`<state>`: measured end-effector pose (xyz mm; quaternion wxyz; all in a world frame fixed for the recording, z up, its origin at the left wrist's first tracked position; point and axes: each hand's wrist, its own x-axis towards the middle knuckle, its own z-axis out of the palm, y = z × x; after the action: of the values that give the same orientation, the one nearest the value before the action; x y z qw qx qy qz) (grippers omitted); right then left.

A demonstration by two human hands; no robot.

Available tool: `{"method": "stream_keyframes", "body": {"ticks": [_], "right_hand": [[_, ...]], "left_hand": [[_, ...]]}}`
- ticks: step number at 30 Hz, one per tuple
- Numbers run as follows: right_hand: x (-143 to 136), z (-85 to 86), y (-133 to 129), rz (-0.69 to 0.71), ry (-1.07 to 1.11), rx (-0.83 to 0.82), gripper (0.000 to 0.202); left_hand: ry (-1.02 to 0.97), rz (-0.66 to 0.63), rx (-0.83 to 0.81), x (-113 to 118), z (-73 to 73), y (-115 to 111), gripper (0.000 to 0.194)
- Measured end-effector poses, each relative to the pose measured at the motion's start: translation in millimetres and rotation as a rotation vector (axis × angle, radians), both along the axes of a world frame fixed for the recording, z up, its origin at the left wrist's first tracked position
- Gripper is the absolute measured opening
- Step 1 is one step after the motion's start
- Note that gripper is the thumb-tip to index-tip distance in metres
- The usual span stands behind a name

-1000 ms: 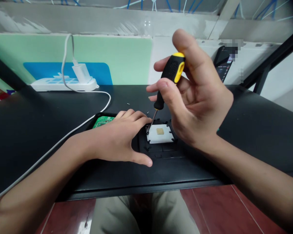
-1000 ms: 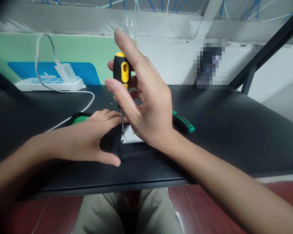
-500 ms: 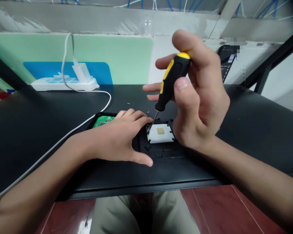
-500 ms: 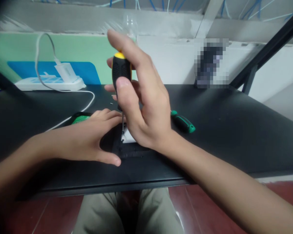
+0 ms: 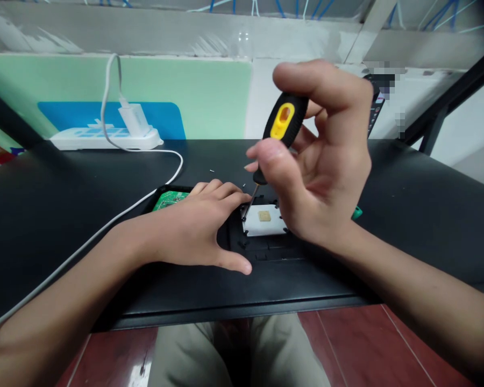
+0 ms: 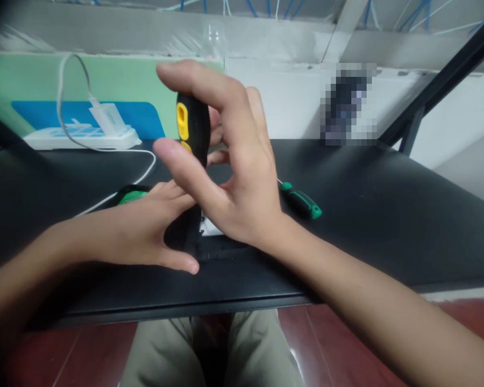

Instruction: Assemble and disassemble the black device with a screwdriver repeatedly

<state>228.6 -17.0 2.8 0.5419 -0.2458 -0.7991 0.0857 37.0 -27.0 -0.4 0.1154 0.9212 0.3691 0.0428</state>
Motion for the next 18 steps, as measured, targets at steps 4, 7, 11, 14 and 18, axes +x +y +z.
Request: {"method": "stream_keyframes", "body": {"ticks": [4, 7, 11, 14, 18], "right_hand": [[-1.4, -3.3, 4.1, 0.110, 0.141, 0.060, 0.040], [-3.5, -7.9, 9.2, 0.034, 0.198, 0.025, 0.039], [-2.6, -9.2, 12.5, -0.026, 0.154, 0.028, 0.042], [-3.4, -6.5, 12.7, -0.094, 0.182, 0.108, 0.037], [-5.4, -2.7, 10.8, -0.021, 0.196, 0.189, 0.029]], "left_hand": [[0.007, 0.004, 0.028, -0.2, -0.4, -0.2, 0.092], [0.015, 0.009, 0.020, 0.6, 0.1, -0.8, 0.091], [0.014, 0.009, 0.025, 0.8, -0.7, -0.5, 0.093], [0.019, 0.010, 0.020, 0.6, -1.3, 0.3, 0.095], [0.022, 0.016, 0.004, 0.4, 0.2, -0.4, 0.096]]}}
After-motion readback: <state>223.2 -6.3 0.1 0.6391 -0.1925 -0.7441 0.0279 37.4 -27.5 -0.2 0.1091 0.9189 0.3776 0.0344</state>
